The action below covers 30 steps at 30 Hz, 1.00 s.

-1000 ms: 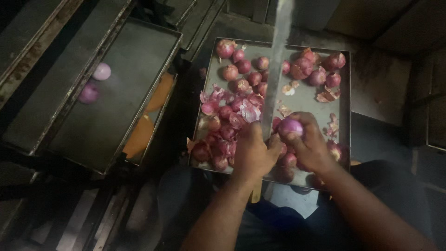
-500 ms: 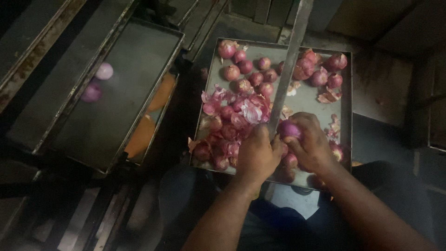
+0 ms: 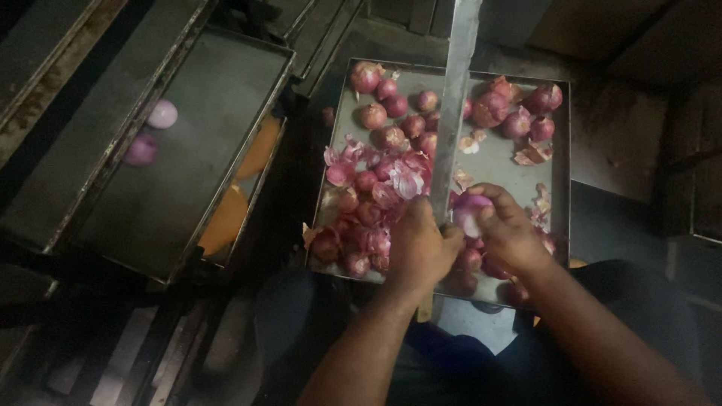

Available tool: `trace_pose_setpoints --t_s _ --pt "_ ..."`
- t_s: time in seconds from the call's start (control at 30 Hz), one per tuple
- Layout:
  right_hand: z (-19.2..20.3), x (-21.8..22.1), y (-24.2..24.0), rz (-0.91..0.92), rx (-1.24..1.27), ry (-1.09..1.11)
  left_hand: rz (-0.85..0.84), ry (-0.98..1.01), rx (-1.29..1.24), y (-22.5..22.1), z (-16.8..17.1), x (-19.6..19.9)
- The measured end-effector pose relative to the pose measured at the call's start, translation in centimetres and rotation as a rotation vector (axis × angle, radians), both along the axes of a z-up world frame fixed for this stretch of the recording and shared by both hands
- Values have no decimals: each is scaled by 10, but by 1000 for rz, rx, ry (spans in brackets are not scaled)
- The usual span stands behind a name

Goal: The person peels onions by hand using a large blade, placing the peeled onions onto a nearby tray rack.

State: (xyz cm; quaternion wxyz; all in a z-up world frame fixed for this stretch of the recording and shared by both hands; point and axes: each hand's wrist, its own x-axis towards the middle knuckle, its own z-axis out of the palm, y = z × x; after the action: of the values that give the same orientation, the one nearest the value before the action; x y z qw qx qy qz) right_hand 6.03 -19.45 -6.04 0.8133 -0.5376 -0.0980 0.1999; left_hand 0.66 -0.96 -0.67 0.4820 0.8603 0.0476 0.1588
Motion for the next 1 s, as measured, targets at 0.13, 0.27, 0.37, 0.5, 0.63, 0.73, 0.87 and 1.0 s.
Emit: trace_pose_setpoints --t_s 0.13,0.27,0.37,0.5,0.63,0.73,0.87,1.0 --pt "17 3 -2 65 250 184 55 172 -13 19 -7 14" --pt "34 4 -2 137 442 262 88 316 -89 38 -8 22" --pt "37 0 4 83 362 233 0 74 -69 22 -2 16" --pt "34 -2 10 -89 198 272 -203 223 -286 0 7 -1" --pt "20 -3 10 -141 73 269 -180 -12 67 -14 -3 -15" --pt "18 -3 3 -82 76 247 -152 -5 113 -6 -22 -7" --pt "26 0 -5 56 298 189 -72 132 25 15 -31 5" --pt "21 -2 0 -2 244 246 -111 37 -225 10 -9 -4"
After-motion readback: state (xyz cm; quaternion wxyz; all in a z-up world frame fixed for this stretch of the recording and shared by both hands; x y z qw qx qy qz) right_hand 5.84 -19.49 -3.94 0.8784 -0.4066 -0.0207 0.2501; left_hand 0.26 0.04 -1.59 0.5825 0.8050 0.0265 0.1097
